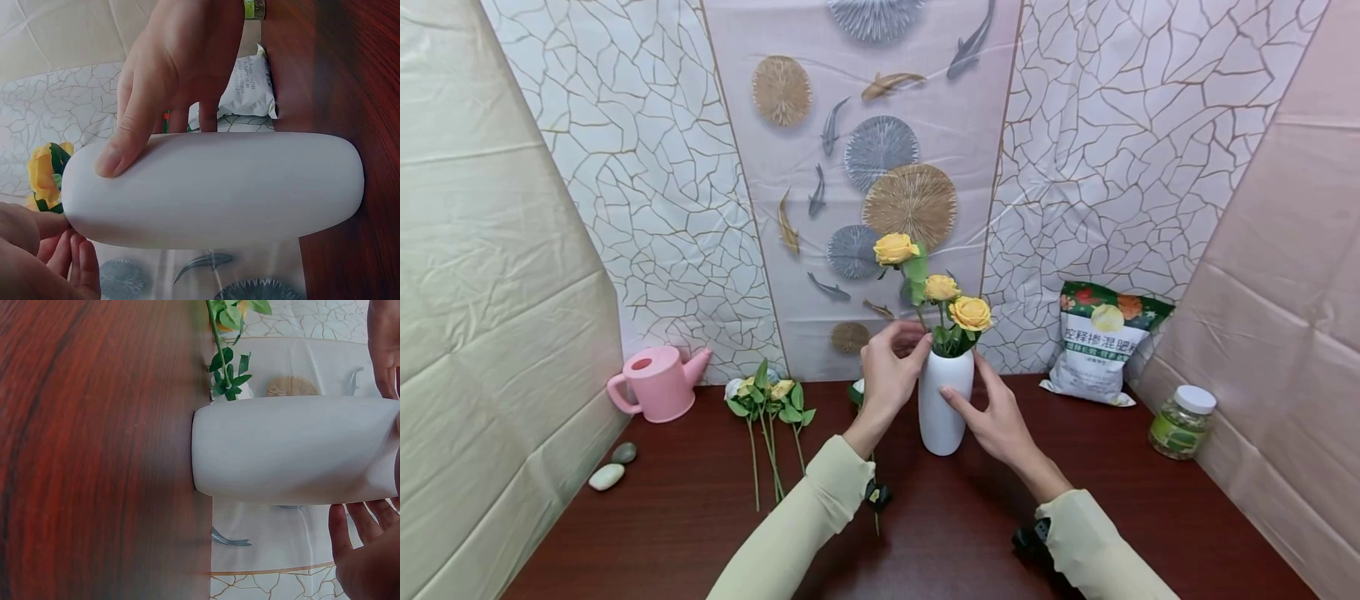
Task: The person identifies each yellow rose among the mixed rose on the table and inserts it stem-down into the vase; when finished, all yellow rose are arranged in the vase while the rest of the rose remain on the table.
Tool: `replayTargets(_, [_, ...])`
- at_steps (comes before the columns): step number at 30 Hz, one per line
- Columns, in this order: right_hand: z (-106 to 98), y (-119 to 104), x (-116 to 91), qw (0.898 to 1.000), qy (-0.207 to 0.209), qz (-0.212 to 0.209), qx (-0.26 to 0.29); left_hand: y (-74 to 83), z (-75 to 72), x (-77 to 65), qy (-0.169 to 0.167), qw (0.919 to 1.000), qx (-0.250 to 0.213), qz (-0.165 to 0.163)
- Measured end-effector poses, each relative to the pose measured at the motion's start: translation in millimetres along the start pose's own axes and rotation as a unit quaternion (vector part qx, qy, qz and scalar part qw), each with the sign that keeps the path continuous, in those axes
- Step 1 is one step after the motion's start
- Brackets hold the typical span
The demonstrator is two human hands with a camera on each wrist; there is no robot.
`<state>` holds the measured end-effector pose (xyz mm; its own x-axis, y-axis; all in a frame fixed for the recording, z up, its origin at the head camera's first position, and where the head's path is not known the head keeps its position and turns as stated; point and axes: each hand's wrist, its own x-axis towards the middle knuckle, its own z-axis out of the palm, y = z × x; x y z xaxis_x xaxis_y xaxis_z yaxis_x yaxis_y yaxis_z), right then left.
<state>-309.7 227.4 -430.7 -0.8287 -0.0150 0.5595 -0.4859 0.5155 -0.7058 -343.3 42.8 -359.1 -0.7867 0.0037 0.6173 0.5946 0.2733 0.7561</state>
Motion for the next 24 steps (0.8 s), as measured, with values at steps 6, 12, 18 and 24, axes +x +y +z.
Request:
replayTargets(6, [0.2,1.5,0.4,1.0,0.001,-0.002,0.002,2.2,-3.6,1.0,0.005,0.9999,0.009,-0.007])
replayTargets(12, [-0.2,1.5,1.2,1.0,0.003,-0.002,0.008,6.2,-7.4,7.1,0.043,0.9981,-0.044,0.002])
replayTargets(18, [-0.5,1.0,1.3,1.0,0.001,-0.004,0.007,7.8,-9.3,8.7,0.032,0.9956,-0.088,0.006])
replayTargets(24, [0.3,0.2,0.5,1.0,0.0,-0.002,0.007,7.2,-8.8,6.7,0.031,0.9951,-0.093,-0.006])
